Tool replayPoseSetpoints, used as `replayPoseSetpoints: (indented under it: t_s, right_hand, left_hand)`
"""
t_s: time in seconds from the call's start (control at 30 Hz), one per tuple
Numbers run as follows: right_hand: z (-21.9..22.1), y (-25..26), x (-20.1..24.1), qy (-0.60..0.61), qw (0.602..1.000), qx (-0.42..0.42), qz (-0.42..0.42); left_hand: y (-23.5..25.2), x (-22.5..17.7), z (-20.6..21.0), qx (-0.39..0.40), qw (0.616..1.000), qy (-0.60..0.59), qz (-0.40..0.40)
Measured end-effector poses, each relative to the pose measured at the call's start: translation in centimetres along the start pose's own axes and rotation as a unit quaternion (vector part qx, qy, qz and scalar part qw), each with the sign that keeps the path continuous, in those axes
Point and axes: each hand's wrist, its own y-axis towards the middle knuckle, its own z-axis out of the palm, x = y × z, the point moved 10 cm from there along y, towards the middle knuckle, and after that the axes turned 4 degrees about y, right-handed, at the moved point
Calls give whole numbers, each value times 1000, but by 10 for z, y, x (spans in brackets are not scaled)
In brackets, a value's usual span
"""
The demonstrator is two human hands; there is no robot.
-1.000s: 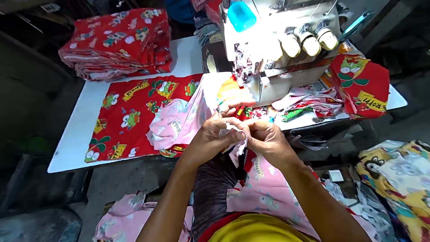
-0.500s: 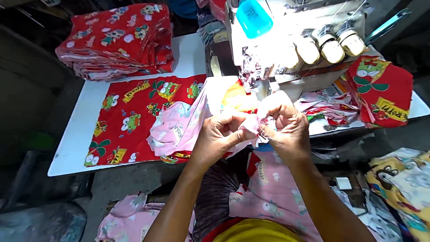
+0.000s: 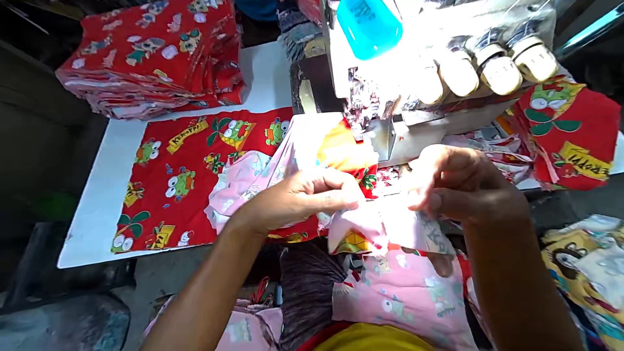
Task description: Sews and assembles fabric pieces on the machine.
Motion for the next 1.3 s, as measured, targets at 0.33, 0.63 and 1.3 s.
replayPoseSetpoints:
  t_s: [0.33,0.63,1.3]
  right_hand:
    - [-29,-7,-13,-23,998,-61,7]
    - [-31,-11,-17,-56,994,-86,37]
    - [-36,-18,-28,-323,916,-211,113]
  left_hand:
    - [7,-24,-22,12,1000,19,-6]
    - [11,-23,-24,17,997,80,-5]
    - [5,-40,-29,-97,755,648,-4]
